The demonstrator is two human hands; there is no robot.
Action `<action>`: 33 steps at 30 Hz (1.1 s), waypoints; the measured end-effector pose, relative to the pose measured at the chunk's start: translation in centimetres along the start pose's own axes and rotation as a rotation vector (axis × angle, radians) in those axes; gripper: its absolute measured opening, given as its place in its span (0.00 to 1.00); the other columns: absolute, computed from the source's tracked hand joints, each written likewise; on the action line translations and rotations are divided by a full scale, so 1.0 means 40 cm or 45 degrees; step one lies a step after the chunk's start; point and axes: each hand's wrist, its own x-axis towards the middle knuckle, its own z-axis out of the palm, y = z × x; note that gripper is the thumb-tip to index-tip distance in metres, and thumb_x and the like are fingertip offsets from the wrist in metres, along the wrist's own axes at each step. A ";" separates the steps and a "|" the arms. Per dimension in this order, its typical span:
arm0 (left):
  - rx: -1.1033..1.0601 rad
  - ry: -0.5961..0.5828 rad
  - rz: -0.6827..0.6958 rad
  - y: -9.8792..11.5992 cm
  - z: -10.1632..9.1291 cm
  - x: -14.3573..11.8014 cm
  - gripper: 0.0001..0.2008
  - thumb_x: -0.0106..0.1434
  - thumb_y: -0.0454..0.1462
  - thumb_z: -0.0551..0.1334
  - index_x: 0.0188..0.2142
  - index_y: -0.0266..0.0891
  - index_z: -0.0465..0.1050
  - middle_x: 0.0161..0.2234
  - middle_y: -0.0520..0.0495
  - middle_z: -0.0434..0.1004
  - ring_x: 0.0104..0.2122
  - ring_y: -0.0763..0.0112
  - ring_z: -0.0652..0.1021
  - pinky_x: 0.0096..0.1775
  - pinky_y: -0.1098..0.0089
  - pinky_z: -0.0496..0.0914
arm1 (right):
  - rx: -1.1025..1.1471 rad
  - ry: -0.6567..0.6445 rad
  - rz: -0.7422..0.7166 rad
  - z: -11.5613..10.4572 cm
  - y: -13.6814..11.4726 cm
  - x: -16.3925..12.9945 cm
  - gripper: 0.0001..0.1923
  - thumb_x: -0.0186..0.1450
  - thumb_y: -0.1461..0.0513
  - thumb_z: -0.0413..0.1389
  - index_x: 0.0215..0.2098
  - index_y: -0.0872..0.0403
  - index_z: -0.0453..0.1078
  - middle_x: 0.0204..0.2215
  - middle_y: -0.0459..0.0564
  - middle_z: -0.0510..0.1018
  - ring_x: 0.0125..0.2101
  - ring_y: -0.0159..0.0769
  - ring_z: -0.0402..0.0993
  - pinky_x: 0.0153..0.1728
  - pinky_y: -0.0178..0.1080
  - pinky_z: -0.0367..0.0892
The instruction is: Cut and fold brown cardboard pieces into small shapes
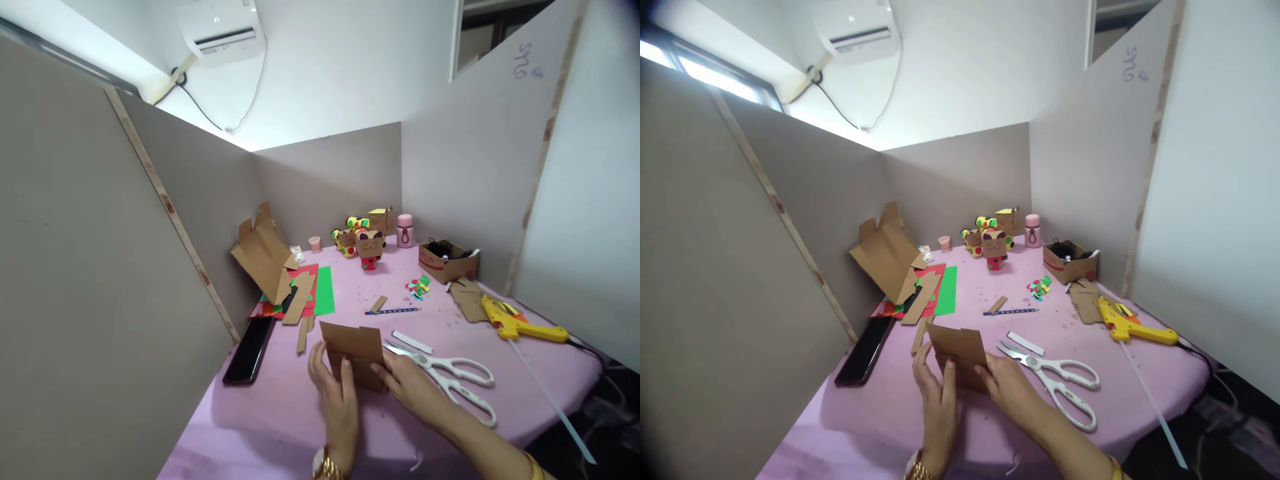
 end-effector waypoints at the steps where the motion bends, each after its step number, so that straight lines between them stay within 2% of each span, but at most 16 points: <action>1: 0.058 -0.021 0.089 -0.011 -0.007 -0.005 0.18 0.63 0.39 0.53 0.53 0.39 0.60 0.55 0.37 0.59 0.59 0.57 0.57 0.59 0.53 0.49 | 0.007 -0.001 -0.004 0.001 0.001 0.000 0.11 0.64 0.65 0.44 0.33 0.53 0.69 0.21 0.48 0.77 0.24 0.39 0.73 0.27 0.36 0.64; 3: 0.156 -0.127 0.261 -0.034 -0.017 -0.011 0.13 0.61 0.36 0.54 0.45 0.41 0.69 0.49 0.40 0.69 0.54 0.57 0.65 0.58 0.51 0.53 | 0.013 0.004 -0.008 0.003 0.004 0.000 0.11 0.64 0.64 0.45 0.32 0.54 0.68 0.21 0.48 0.77 0.23 0.39 0.73 0.27 0.36 0.64; 5: 0.241 -0.225 0.394 -0.056 -0.022 -0.010 0.14 0.60 0.32 0.54 0.44 0.43 0.72 0.46 0.42 0.74 0.50 0.57 0.70 0.56 0.49 0.56 | 0.015 0.009 -0.002 0.005 0.009 0.001 0.11 0.65 0.64 0.45 0.33 0.55 0.68 0.22 0.49 0.77 0.23 0.40 0.73 0.27 0.37 0.63; 9: 0.380 -0.280 0.553 -0.087 -0.016 -0.002 0.17 0.60 0.30 0.53 0.46 0.42 0.71 0.47 0.40 0.75 0.51 0.55 0.71 0.54 0.46 0.59 | 0.044 -0.008 -0.004 0.002 0.013 0.003 0.11 0.64 0.63 0.45 0.34 0.56 0.69 0.24 0.52 0.78 0.25 0.42 0.74 0.29 0.39 0.64; 13: 0.473 -0.275 0.615 -0.094 -0.010 -0.004 0.17 0.62 0.30 0.51 0.48 0.39 0.68 0.48 0.38 0.73 0.52 0.55 0.70 0.54 0.47 0.61 | 0.128 -0.022 -0.039 0.000 0.015 0.003 0.09 0.61 0.64 0.49 0.37 0.54 0.69 0.33 0.53 0.80 0.35 0.43 0.74 0.36 0.39 0.64; 15: 0.505 -0.281 0.623 -0.088 -0.009 -0.005 0.17 0.62 0.30 0.51 0.49 0.39 0.68 0.48 0.38 0.73 0.52 0.56 0.69 0.54 0.48 0.61 | 0.159 0.005 -0.017 0.004 0.019 0.004 0.09 0.61 0.65 0.49 0.36 0.54 0.69 0.33 0.55 0.79 0.35 0.44 0.73 0.36 0.40 0.64; 17: 0.529 -0.287 0.618 -0.076 -0.009 -0.005 0.16 0.62 0.30 0.51 0.49 0.39 0.67 0.47 0.38 0.72 0.52 0.56 0.69 0.54 0.49 0.62 | 0.194 0.040 0.015 0.011 0.023 0.006 0.08 0.60 0.65 0.48 0.33 0.55 0.69 0.29 0.54 0.79 0.31 0.44 0.72 0.34 0.41 0.63; 21: 0.545 -0.313 0.613 -0.042 -0.012 -0.010 0.17 0.62 0.33 0.54 0.51 0.40 0.63 0.50 0.39 0.68 0.53 0.58 0.67 0.53 0.51 0.64 | 0.364 0.100 0.051 0.026 0.033 0.008 0.06 0.59 0.62 0.50 0.29 0.54 0.69 0.21 0.47 0.74 0.24 0.40 0.69 0.28 0.38 0.62; 23: 0.552 -0.302 0.579 -0.021 -0.013 -0.018 0.23 0.62 0.36 0.56 0.57 0.38 0.55 0.56 0.35 0.59 0.58 0.56 0.61 0.54 0.52 0.63 | 0.494 0.152 0.093 0.035 0.037 0.008 0.08 0.60 0.59 0.51 0.27 0.53 0.67 0.19 0.44 0.71 0.21 0.37 0.67 0.24 0.37 0.61; 26: 0.597 -0.303 0.431 0.011 -0.014 -0.027 0.34 0.61 0.38 0.56 0.62 0.32 0.41 0.63 0.29 0.39 0.63 0.53 0.46 0.57 0.50 0.56 | 0.732 0.222 0.184 0.054 0.038 0.006 0.11 0.59 0.54 0.51 0.25 0.53 0.63 0.16 0.41 0.67 0.17 0.34 0.64 0.20 0.35 0.58; 28: 0.641 -0.371 0.328 0.031 -0.018 -0.025 0.36 0.60 0.38 0.55 0.62 0.27 0.38 0.64 0.28 0.35 0.64 0.53 0.42 0.59 0.50 0.52 | 0.904 0.253 0.244 0.069 0.033 0.003 0.12 0.58 0.52 0.52 0.26 0.52 0.63 0.16 0.40 0.67 0.16 0.32 0.62 0.18 0.34 0.56; 31: 0.724 -0.577 0.212 0.055 -0.034 -0.005 0.42 0.57 0.42 0.57 0.62 0.22 0.38 0.64 0.26 0.37 0.64 0.52 0.41 0.60 0.50 0.46 | 1.127 0.292 0.344 0.094 0.018 -0.008 0.13 0.55 0.51 0.54 0.27 0.52 0.63 0.18 0.41 0.70 0.16 0.29 0.61 0.17 0.32 0.54; 33: 0.808 -0.703 0.134 0.064 -0.051 0.012 0.44 0.56 0.46 0.57 0.62 0.22 0.38 0.65 0.26 0.38 0.64 0.50 0.39 0.59 0.47 0.43 | 1.229 0.309 0.436 0.112 0.005 -0.018 0.15 0.54 0.50 0.55 0.25 0.53 0.63 0.15 0.40 0.69 0.14 0.27 0.59 0.16 0.31 0.51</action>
